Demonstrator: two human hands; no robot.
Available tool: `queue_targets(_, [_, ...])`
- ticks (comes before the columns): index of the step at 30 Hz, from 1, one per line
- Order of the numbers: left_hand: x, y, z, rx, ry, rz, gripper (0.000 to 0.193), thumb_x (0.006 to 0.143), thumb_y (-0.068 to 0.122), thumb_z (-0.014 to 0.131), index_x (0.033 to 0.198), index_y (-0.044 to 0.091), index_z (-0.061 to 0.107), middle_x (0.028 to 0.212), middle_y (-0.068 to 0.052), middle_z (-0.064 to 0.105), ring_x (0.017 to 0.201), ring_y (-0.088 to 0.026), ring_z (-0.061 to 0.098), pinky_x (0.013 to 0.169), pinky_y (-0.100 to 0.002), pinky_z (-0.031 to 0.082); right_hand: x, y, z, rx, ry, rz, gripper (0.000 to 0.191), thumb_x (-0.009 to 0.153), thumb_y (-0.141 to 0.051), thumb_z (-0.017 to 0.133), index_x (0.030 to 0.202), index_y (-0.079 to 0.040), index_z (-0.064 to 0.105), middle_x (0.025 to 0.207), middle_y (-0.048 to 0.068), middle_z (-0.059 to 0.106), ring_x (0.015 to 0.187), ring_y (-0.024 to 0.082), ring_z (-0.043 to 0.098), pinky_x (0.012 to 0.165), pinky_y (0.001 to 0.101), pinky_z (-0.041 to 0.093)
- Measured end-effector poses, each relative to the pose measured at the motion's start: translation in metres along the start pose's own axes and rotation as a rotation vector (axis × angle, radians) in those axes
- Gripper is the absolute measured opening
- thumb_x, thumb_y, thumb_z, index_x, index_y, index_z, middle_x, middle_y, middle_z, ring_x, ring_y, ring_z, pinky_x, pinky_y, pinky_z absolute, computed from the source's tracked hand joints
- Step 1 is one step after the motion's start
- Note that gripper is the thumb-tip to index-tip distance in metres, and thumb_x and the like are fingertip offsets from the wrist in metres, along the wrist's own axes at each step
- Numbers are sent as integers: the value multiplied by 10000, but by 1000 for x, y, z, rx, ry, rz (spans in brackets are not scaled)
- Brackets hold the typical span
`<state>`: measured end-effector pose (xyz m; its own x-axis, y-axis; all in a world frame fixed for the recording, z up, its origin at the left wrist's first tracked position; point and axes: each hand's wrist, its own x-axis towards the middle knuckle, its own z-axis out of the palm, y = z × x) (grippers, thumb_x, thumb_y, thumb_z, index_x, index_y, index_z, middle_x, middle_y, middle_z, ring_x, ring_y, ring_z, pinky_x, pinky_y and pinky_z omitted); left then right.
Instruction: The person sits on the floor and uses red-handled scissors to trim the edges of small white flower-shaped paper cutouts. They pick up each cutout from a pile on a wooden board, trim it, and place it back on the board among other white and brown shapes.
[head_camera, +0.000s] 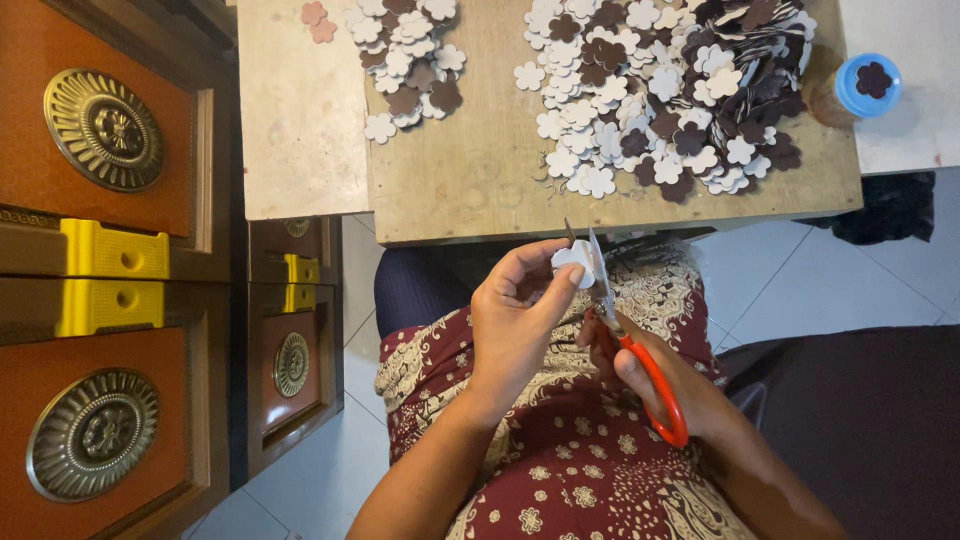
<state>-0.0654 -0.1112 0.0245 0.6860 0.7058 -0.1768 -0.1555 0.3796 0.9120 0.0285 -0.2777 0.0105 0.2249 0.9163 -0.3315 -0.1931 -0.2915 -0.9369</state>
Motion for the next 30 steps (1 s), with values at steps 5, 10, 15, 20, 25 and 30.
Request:
queue_targets(5, [1,3,-1,22,-8,-22,308,946,26,746,1240,-40,681,1019,-66,743,906,-67,672,804,-209,552,-3,6,-3,-3,-9,-1,839,888,-804,414,1157,-19,537,747,-5,490,636,111,469,544,280,405])
queue_targets(10, [3,10,-4,92,-12,-11,344,921,47,766,1246,-24,678,1018,-63,754,911,-70,694,817,-213,579,-3,11,-6,-83,-13,-3,807,895,-818,372,1064,-46,538,688,-28,468,579,101,465,502,278,405])
queue_targets(15, [4,16,-6,137,1,-42,422,895,61,778,1292,-7,653,980,-62,757,878,-67,699,782,-211,574,-3,15,-12,-186,-1,49,788,875,-810,342,1045,-70,555,642,-34,499,534,104,506,465,288,460])
queue_targets(20, [7,15,-8,162,-3,-25,425,919,69,772,1317,-13,648,962,-42,734,872,-63,688,793,-209,577,-4,13,-12,-211,2,25,782,904,-794,347,1051,-56,562,633,-26,494,532,113,505,468,293,461])
queue_targets(25, [7,9,-9,126,-21,-19,465,917,59,765,1355,-2,623,988,-46,705,856,-61,679,769,-206,571,-3,8,-9,-128,-6,16,810,903,-785,359,1129,-37,570,680,-12,508,577,124,517,508,293,452])
queue_targets(30, [-3,-1,-4,19,-81,8,417,953,26,745,1349,-21,624,1083,-66,697,907,-55,656,806,-203,557,1,9,-5,-89,22,-97,860,942,-795,394,1262,-13,556,844,24,525,772,134,502,678,297,440])
